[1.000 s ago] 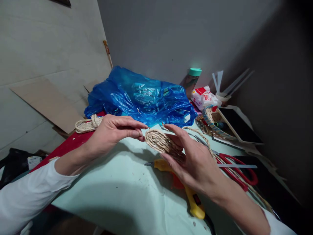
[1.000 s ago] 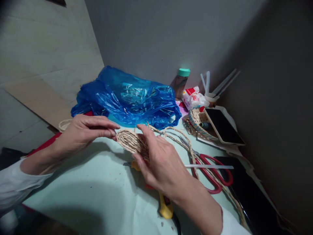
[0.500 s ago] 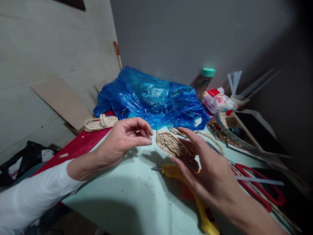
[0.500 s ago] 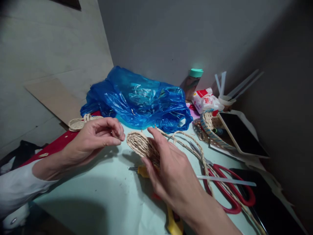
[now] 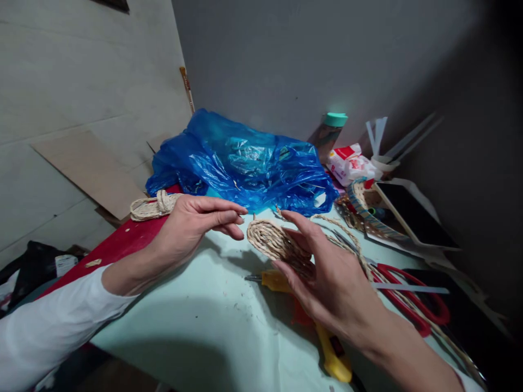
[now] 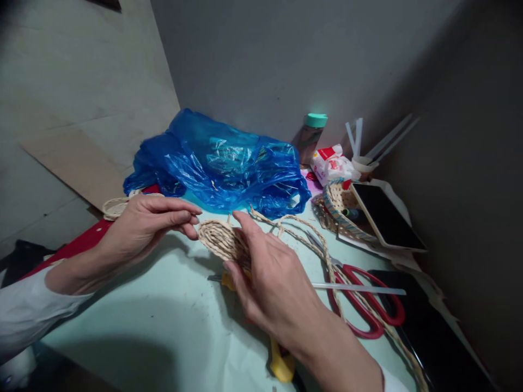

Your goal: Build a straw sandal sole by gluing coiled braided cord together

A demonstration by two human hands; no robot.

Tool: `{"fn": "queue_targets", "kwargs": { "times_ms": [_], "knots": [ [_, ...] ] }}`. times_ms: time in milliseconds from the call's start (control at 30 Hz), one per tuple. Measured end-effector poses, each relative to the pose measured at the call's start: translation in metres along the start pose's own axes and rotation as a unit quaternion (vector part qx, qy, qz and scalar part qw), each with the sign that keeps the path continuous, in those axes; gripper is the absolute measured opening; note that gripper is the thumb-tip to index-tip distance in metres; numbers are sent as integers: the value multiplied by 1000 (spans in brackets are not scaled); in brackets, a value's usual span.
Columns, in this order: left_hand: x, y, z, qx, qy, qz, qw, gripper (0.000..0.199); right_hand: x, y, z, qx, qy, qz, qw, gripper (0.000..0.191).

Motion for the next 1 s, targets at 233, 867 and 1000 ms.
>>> {"fn": "queue_targets", "kwargs": {
  "times_ms": [233,867,1000],
  "knots": [
    [16,10,26,-92,0,42,995,35,-5,3,6,-28,-33,-16,999,60],
    [15,8,32,-151,-147,59,976,28,0,-5,-3,-137,5,-25,990,33],
    [7,2,29,-156,-126,29,979,21,19,-8,-11,-130,53,-48,989,25]
  ]
}}
Point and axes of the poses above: each hand's wrist, its own y-axis away from the middle knuckle, its own z-axis out of the palm, x = y × z, the point moved 10 cm from there along -y, towards the middle knuckle, and after that the axes turned 7 degrees about z, right-handed, at the moved point
